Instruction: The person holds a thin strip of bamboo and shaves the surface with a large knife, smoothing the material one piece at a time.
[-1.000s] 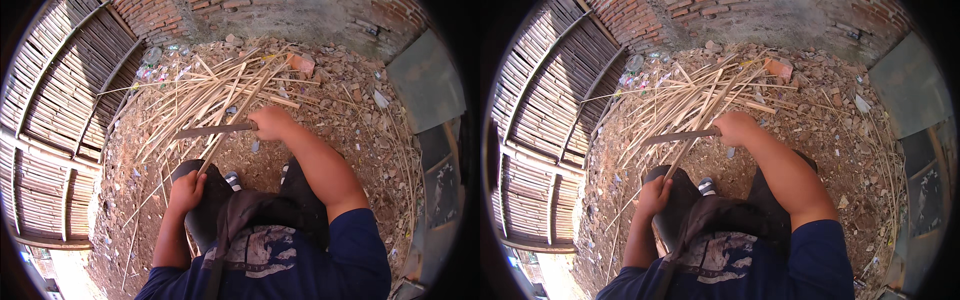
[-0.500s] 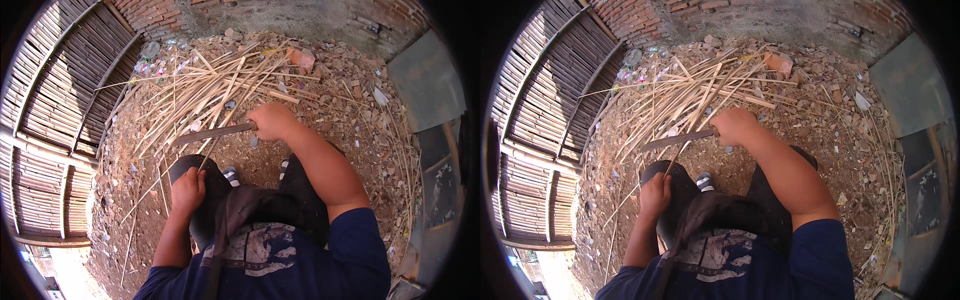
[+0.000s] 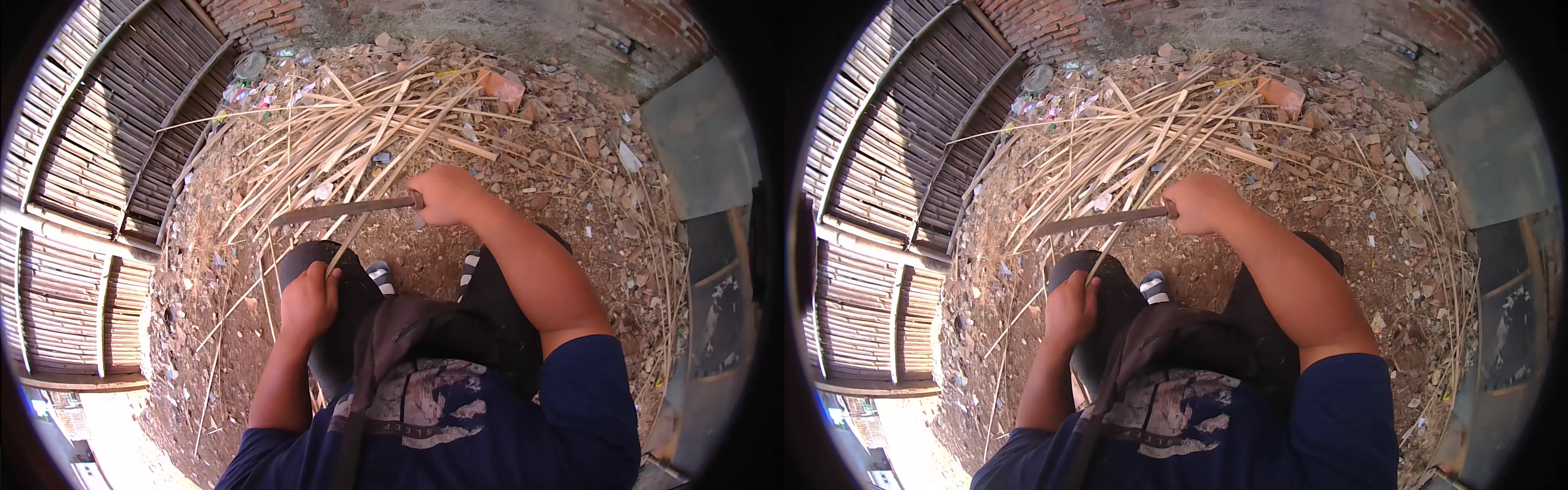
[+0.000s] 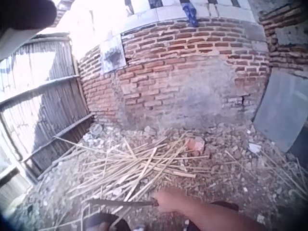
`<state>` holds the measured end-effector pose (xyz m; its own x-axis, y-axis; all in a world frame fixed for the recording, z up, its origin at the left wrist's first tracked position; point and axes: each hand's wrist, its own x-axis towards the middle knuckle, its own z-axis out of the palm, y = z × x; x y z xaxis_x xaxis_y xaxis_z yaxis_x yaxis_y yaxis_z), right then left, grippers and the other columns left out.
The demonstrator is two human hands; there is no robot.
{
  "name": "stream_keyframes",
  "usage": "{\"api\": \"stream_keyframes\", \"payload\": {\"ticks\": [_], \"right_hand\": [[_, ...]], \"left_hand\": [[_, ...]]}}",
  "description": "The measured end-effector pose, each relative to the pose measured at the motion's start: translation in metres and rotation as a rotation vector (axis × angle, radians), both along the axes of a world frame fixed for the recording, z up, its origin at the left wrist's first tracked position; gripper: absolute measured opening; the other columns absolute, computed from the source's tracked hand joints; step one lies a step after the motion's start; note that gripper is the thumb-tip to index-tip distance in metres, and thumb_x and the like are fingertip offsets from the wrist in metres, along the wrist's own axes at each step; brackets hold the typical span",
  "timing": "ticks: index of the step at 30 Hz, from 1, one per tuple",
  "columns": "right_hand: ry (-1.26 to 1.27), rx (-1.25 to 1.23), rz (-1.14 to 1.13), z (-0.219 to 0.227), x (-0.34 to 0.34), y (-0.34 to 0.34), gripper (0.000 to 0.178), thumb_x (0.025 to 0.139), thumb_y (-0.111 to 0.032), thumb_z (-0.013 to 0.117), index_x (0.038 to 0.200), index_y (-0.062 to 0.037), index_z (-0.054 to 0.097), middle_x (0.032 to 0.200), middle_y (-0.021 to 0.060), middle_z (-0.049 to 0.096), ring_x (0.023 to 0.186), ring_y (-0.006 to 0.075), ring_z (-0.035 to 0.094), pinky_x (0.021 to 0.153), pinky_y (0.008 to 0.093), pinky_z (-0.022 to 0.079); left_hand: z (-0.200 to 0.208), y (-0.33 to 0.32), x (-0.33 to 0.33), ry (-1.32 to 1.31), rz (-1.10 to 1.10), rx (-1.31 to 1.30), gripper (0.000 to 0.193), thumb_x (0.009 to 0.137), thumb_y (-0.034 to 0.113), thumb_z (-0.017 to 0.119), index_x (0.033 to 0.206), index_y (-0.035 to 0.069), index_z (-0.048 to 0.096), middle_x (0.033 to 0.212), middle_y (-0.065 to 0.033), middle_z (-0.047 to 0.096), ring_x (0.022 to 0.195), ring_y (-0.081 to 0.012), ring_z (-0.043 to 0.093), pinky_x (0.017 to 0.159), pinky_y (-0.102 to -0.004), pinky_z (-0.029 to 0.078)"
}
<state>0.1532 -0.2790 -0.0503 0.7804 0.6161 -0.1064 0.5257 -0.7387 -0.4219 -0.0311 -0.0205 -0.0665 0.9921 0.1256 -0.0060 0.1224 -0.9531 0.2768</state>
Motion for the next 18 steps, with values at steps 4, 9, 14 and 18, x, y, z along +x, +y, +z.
{"api": "stream_keyframes", "payload": {"ticks": [4, 9, 14, 18], "right_hand": [[0.099, 0.231, -0.289, -0.016, 0.039, -0.026, 0.039, 0.074, -0.019, 0.069, 0.111, -0.0074, 0.073, 0.097, 0.0203, 0.073, 0.095, 0.0393, 0.07, 0.085, 0.048, 0.056], [0.049, -0.006, 0.024, -0.003, 0.009, 0.007, 0.042, 0.074, -0.021, 0.071, 0.114, -0.0089, 0.073, 0.105, 0.0206, 0.073, 0.101, 0.0389, 0.069, 0.086, 0.0478, 0.056], [0.281, 0.171, -0.255, -0.033, 0.054, -0.025, 0.039, 0.073, -0.018, 0.069, 0.109, -0.0039, 0.072, 0.104, 0.021, 0.073, 0.098, 0.0379, 0.07, 0.084, 0.0482, 0.056], [0.177, 0.171, -0.304, -0.034, 0.069, -0.045, 0.04, 0.074, -0.019, 0.069, 0.109, -0.0005, 0.071, 0.1, 0.0203, 0.073, 0.094, 0.0357, 0.071, 0.082, 0.0462, 0.056]], "left_hand": [[0.001, 0.006, 0.005, -0.027, 0.023, -0.069, 0.03, 0.105, 0.032, 0.054, 0.093, 0.004, 0.057, 0.083, -0.0253, 0.066, 0.082, -0.0486, 0.064, 0.071, -0.0584, 0.048], [-0.005, 0.009, -0.001, -0.05, 0.022, -0.062, 0.03, 0.105, 0.031, 0.054, 0.092, 0.004, 0.057, 0.083, -0.0246, 0.066, 0.082, -0.0489, 0.064, 0.071, -0.0582, 0.047], [-0.003, 0.012, 0.004, -0.027, -0.039, -0.088, 0.03, 0.104, 0.032, 0.055, 0.093, 0.004, 0.058, 0.084, -0.0245, 0.066, 0.082, -0.049, 0.064, 0.073, -0.058, 0.048], [0.001, 0.013, 0.007, -0.024, -0.041, -0.015, 0.032, 0.104, 0.034, 0.055, 0.093, 0.004, 0.058, 0.085, -0.0238, 0.068, 0.082, -0.0473, 0.066, 0.073, -0.0574, 0.05]]}}
